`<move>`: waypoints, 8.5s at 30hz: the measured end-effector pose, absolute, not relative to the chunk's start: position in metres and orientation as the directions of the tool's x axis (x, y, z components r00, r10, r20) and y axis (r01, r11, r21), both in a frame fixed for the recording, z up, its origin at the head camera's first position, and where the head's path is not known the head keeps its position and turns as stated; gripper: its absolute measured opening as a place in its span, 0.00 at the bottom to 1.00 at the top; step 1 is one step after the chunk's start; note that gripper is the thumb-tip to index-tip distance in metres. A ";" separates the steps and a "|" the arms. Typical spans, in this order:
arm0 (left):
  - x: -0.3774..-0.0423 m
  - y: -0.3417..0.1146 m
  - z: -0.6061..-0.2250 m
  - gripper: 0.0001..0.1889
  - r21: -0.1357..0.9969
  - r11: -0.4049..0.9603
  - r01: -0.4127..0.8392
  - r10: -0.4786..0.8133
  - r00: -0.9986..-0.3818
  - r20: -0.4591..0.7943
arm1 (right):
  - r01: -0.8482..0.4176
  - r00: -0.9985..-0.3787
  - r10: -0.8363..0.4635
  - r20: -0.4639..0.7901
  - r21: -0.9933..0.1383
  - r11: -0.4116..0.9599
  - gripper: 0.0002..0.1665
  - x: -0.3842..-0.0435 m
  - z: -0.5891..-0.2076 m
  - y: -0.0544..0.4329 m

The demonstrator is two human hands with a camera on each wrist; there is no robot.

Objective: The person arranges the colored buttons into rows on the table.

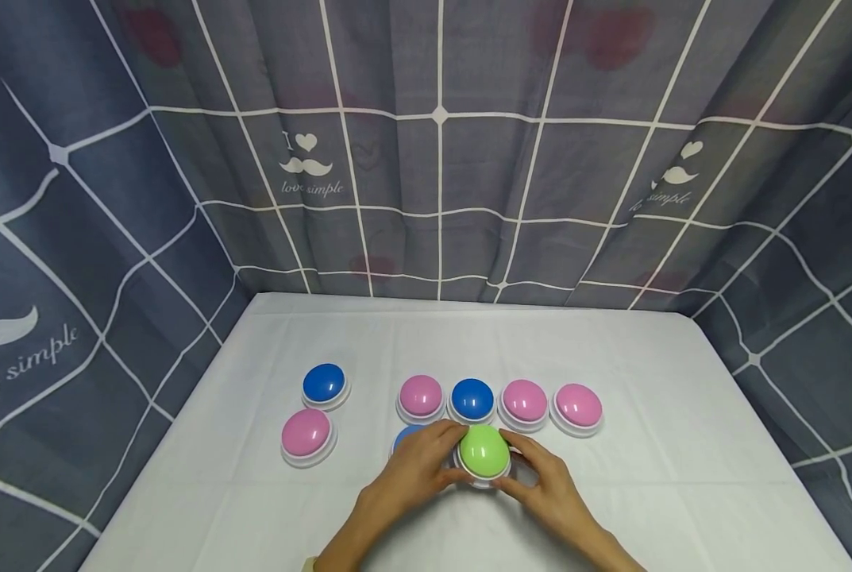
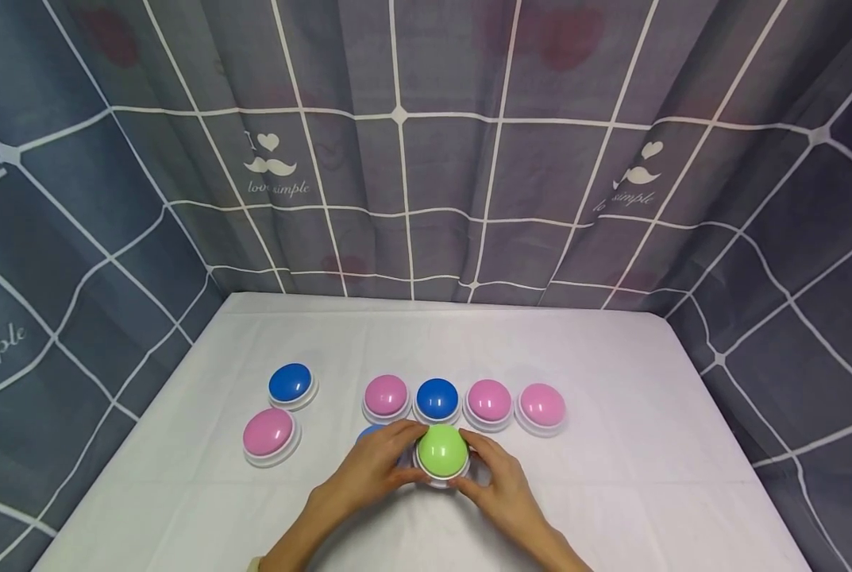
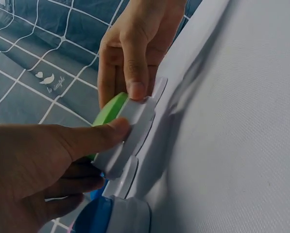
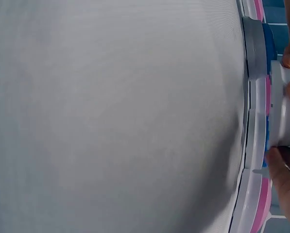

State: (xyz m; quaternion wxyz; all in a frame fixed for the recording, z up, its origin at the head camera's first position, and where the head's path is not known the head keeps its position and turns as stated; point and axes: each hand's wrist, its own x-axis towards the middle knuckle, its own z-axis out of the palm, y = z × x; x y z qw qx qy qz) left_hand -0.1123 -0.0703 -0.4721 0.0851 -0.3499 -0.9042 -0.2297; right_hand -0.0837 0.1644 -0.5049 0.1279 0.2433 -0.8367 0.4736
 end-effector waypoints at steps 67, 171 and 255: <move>-0.089 -0.190 -0.480 0.41 0.435 0.786 0.439 0.111 -0.792 0.600 | -0.590 -0.785 -0.535 0.314 -0.645 0.486 0.39 -0.109 -0.463 0.009; -0.117 -0.033 -0.473 0.29 0.547 0.473 0.690 0.426 -0.723 0.544 | -0.537 -0.828 -0.086 0.554 -0.740 0.406 0.47 -0.083 -0.496 0.183; -0.119 0.018 -0.487 0.23 0.199 0.731 0.652 0.567 -0.744 0.354 | -0.316 -0.925 -0.052 0.375 -0.690 0.651 0.43 -0.065 -0.512 0.210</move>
